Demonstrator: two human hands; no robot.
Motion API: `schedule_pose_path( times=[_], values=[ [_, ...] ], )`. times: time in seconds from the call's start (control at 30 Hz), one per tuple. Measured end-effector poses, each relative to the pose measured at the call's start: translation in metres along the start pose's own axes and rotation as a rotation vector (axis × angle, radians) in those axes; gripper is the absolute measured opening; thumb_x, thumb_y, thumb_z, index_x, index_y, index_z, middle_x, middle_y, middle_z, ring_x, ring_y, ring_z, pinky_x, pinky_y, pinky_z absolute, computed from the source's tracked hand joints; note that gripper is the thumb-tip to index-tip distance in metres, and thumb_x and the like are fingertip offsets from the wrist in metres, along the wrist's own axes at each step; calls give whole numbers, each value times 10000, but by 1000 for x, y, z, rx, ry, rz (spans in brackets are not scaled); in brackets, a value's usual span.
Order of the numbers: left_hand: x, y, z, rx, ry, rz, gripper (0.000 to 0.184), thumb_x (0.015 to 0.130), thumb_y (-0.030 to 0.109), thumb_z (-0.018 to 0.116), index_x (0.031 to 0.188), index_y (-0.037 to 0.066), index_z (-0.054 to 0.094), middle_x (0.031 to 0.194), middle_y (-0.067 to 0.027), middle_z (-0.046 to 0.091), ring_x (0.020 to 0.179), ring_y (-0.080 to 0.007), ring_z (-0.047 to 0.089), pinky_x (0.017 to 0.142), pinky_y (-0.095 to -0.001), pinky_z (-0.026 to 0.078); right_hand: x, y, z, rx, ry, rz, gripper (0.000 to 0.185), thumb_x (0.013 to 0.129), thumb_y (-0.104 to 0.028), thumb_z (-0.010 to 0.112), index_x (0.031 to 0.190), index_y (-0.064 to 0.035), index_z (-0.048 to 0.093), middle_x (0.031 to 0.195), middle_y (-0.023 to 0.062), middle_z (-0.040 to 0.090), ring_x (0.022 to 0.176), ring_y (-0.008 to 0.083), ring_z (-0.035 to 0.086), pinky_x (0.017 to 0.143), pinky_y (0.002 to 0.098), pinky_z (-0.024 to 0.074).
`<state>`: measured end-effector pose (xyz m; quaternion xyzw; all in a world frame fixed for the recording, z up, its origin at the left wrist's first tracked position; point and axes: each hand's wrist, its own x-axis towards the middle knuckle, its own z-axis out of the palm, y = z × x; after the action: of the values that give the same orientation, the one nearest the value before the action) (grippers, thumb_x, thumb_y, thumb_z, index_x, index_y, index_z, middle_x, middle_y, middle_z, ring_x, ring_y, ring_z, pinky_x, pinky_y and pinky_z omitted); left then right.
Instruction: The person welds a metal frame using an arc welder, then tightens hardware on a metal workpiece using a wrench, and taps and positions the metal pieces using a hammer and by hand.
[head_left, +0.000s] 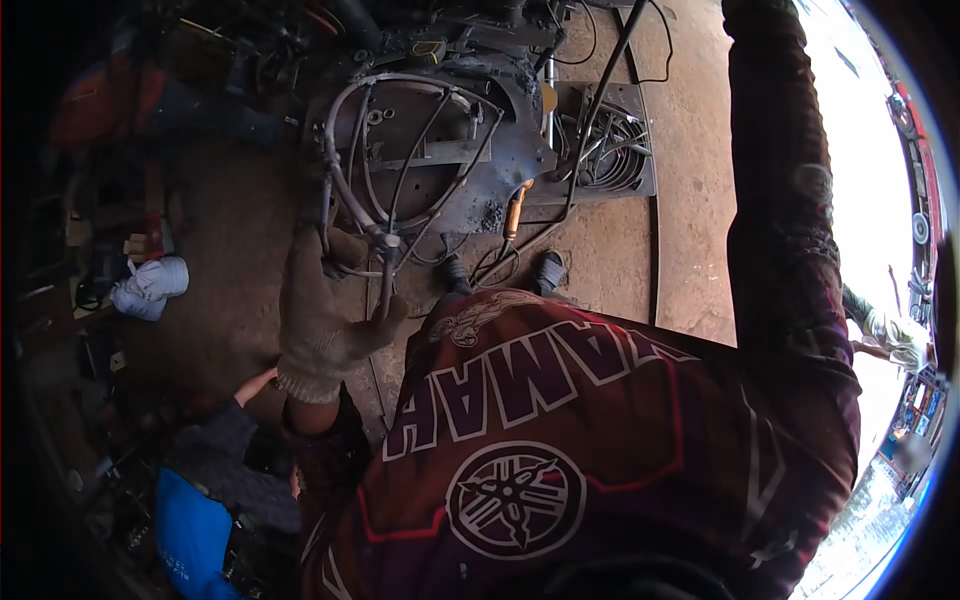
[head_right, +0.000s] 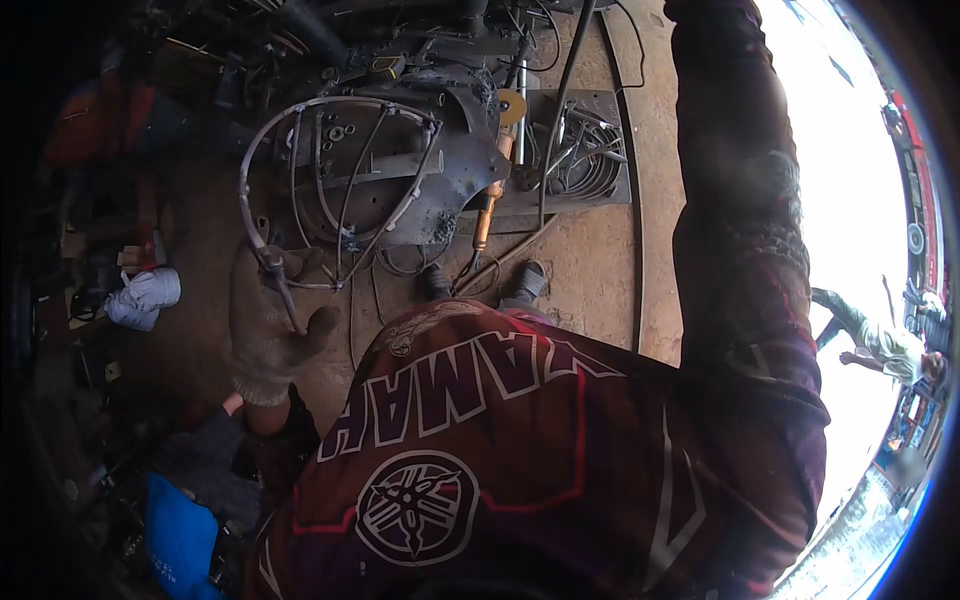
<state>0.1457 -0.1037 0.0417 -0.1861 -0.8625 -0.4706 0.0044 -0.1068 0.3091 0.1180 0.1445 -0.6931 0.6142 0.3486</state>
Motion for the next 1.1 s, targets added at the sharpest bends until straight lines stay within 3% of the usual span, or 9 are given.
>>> schedule_pose_path(
  times=[0.17,0.4,0.47,0.6,0.67,0.77,0.87,0.97,1.1],
  values=[
    [15,8,9,297,-73,103,813,708,167,860,1334,-58,391,983,-64,528,936,-178,588,820,-332,500,-93,-6,-74,32,31,263,311,939,-223,665,1193,-71,567,844,72,663,656,194,671,547,301,544],
    [16,18,14,289,-179,52,821,693,191,857,1310,-77,387,951,-85,562,865,-177,591,820,-343,500,-317,-10,-109,114,80,810,775,873,-412,755,1440,6,430,925,104,683,729,187,681,537,268,495],
    [10,19,24,269,-203,16,841,697,209,857,1316,-83,368,951,-89,571,867,-176,592,823,-349,501,-355,-18,-119,226,18,943,569,915,-280,729,1370,-49,477,1046,50,674,877,166,678,686,277,542],
    [-6,34,35,349,-241,-47,865,708,215,852,1327,-89,331,980,-111,601,911,-166,608,832,-333,503,-435,-1,-147,226,-23,947,551,873,-216,766,1326,-57,496,1167,102,655,1100,224,630,950,344,486],
    [-14,41,26,398,-272,-86,858,707,203,849,1327,-85,329,992,-119,607,901,-162,617,810,-325,512,-437,-14,-140,-71,-282,891,811,807,-257,839,1459,-55,402,1130,78,674,996,204,655,925,348,515],
    [-29,51,32,306,-211,-374,856,689,161,840,1337,-78,336,981,-121,605,843,-169,642,730,-311,528,-435,-18,-138,-84,-430,872,683,827,-227,797,1387,-33,459,1208,106,655,1089,190,624,957,336,481],
    [-32,59,35,510,-213,-201,848,668,125,826,1349,-67,359,995,-139,617,778,-178,664,655,-324,542,-428,-19,-122,-2,-452,914,580,838,-211,776,1312,-21,501,1218,119,641,1085,193,623,940,354,493],
    [-31,59,44,487,-191,-332,889,635,142,836,1373,-62,385,1076,-187,618,892,-261,679,752,-378,555,-430,-4,-108,-106,-448,968,569,830,-267,786,1284,-25,544,1172,173,651,1067,261,656,903,380,524],
    [-38,44,46,593,-177,-168,978,602,201,856,1419,-56,383,1205,-240,572,1072,-378,614,905,-449,514,-420,-12,-85,-111,-481,989,507,882,-176,712,1311,-19,490,1196,134,633,1131,232,611,984,361,471]
  ],
)
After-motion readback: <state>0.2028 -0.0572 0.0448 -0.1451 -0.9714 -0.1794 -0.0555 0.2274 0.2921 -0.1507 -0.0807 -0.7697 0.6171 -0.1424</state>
